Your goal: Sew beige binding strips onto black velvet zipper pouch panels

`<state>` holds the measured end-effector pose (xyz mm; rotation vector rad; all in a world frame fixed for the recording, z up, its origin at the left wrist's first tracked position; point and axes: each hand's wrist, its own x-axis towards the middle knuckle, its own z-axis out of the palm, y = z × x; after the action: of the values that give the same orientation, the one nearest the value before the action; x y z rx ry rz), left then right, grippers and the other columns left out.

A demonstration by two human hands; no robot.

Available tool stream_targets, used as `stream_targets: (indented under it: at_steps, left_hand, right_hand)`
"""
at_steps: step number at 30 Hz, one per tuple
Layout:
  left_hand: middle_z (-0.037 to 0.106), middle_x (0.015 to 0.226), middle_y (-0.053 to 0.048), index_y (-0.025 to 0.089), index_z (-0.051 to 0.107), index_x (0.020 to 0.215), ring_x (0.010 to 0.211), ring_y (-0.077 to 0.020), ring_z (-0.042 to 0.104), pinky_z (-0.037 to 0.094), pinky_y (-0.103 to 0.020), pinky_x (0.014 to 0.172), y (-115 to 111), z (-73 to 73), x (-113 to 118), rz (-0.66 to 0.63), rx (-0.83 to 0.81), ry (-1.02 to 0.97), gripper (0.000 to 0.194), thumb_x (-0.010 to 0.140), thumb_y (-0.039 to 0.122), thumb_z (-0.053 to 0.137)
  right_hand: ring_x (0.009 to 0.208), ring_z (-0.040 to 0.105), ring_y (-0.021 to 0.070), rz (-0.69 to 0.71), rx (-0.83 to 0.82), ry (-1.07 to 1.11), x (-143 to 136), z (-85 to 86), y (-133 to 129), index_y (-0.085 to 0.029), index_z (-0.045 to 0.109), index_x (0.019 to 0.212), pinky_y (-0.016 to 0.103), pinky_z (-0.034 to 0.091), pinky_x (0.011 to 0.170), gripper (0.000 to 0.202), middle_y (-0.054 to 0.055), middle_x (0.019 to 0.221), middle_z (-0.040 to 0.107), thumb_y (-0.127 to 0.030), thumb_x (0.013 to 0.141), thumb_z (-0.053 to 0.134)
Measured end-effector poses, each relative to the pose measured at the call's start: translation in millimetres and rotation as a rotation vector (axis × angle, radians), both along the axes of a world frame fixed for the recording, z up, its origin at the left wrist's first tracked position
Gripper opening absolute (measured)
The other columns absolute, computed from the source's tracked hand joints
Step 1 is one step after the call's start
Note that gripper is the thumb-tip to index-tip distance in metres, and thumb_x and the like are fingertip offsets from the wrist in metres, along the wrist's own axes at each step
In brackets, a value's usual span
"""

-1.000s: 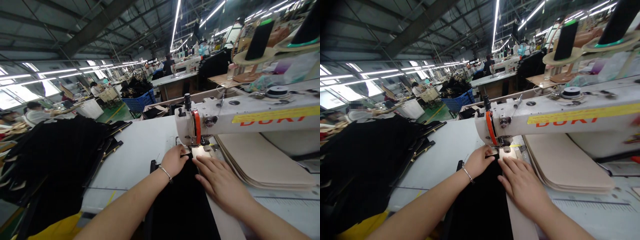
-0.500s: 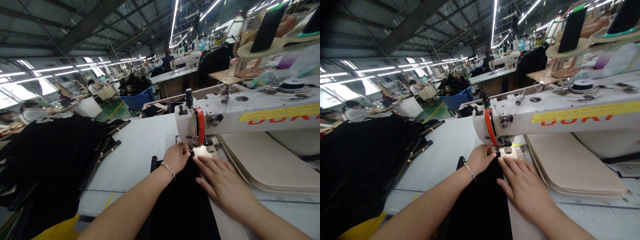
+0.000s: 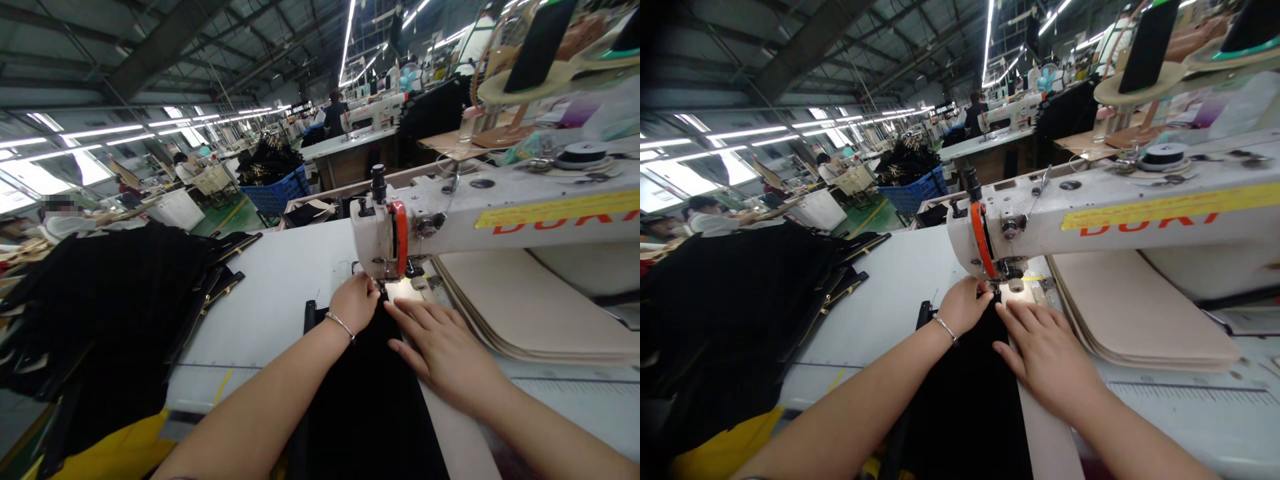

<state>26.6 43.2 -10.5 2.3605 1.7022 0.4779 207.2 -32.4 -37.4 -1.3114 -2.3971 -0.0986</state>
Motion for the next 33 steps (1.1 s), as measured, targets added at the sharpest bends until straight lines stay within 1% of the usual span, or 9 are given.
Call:
stream_targets:
  at_steps: [3,6,8,10,13,17,24,28,33]
  left_hand:
    - [0.060,0.120,-0.010,0.018,0.058,0.111,0.116,-0.0241,0.054,0.042,-0.041,0.102,-40,13.9,-11,-0.163,-0.001,0.003,0.022,0.089,0.021,0.056]
    - [0.042,0.144,-0.012,0.020,0.047,0.131,0.137,-0.0273,0.034,0.025,-0.051,0.115,-105,26.4,-30,-0.508,-0.100,0.027,0.056,0.085,0.047,0.061]
    - [0.032,0.151,-0.011,0.022,0.039,0.139,0.142,-0.0307,0.024,0.017,-0.057,0.116,-146,30.8,-41,-0.641,-0.171,0.076,0.075,0.078,0.057,0.065]
    - [0.030,0.152,-0.008,0.024,0.039,0.140,0.143,-0.0301,0.020,0.015,-0.058,0.116,-174,30.1,-49,-0.689,-0.167,0.142,0.065,0.083,0.043,0.064]
    - [0.043,0.145,-0.007,0.023,0.046,0.134,0.138,-0.0260,0.031,0.022,-0.055,0.115,-190,22.5,-52,-0.738,-0.031,0.213,0.044,0.091,0.017,0.051]
    - [0.063,0.120,-0.009,0.017,0.051,0.130,0.105,-0.0214,0.056,0.047,-0.042,0.093,-189,15.6,-54,-0.785,0.084,0.217,0.037,0.093,0.014,0.049]
    - [0.064,0.101,-0.008,0.017,0.053,0.126,0.087,-0.0194,0.057,0.050,-0.036,0.076,-186,34.4,-52,-0.784,-0.061,0.197,0.038,0.088,0.016,0.052]
    - [0.063,0.108,-0.007,0.020,0.059,0.119,0.101,-0.0194,0.057,0.048,-0.040,0.093,-138,43.3,-45,-0.649,-0.067,0.078,0.032,0.089,0.017,0.048]
    - [0.051,0.135,-0.012,0.014,0.050,0.128,0.132,-0.0209,0.042,0.034,-0.046,0.113,-48,14.9,-33,-0.489,0.163,0.035,0.039,0.091,0.006,0.041]
  right_hand:
    - [0.118,0.046,0.0275,0.011,-0.002,0.018,0,1.7,-1,-0.024,0.040,0.141,0.045,0.037,0.094,0.054,0.009,0.134,0.051,-0.047,0.093,0.044]
    - [0.120,0.044,0.0272,0.007,-0.048,0.027,1,3.2,-3,-0.023,0.039,0.142,0.045,0.034,0.097,0.050,0.009,0.136,0.049,-0.040,0.095,0.042]
    - [0.120,0.043,0.0265,0.008,-0.079,0.026,1,4.6,-4,-0.024,0.039,0.142,0.045,0.032,0.098,0.048,0.008,0.137,0.048,-0.033,0.095,0.040]
    - [0.120,0.043,0.0261,0.009,-0.098,0.022,1,6.1,-5,-0.023,0.038,0.142,0.044,0.030,0.099,0.048,0.008,0.137,0.048,-0.029,0.095,0.038]
    - [0.121,0.042,0.0266,0.004,-0.104,0.015,1,7.6,-6,-0.023,0.038,0.142,0.044,0.029,0.099,0.047,0.007,0.137,0.047,-0.029,0.095,0.037]
    - [0.120,0.042,0.0271,0.002,-0.097,0.016,1,8.0,-7,-0.023,0.039,0.142,0.044,0.030,0.098,0.046,0.008,0.136,0.048,-0.035,0.097,0.036]
    - [0.120,0.042,0.0283,-0.005,-0.087,0.035,0,7.5,-7,-0.024,0.040,0.141,0.046,0.031,0.098,0.047,0.009,0.136,0.048,-0.038,0.096,0.038]
    - [0.119,0.044,0.0266,0.001,-0.057,0.022,0,6.7,-6,-0.024,0.042,0.140,0.045,0.034,0.097,0.047,0.008,0.134,0.049,-0.037,0.095,0.041]
    - [0.119,0.044,0.0260,0.003,-0.022,0.000,1,4.4,-3,-0.021,0.046,0.136,0.044,0.036,0.098,0.045,0.008,0.134,0.049,-0.037,0.095,0.041]
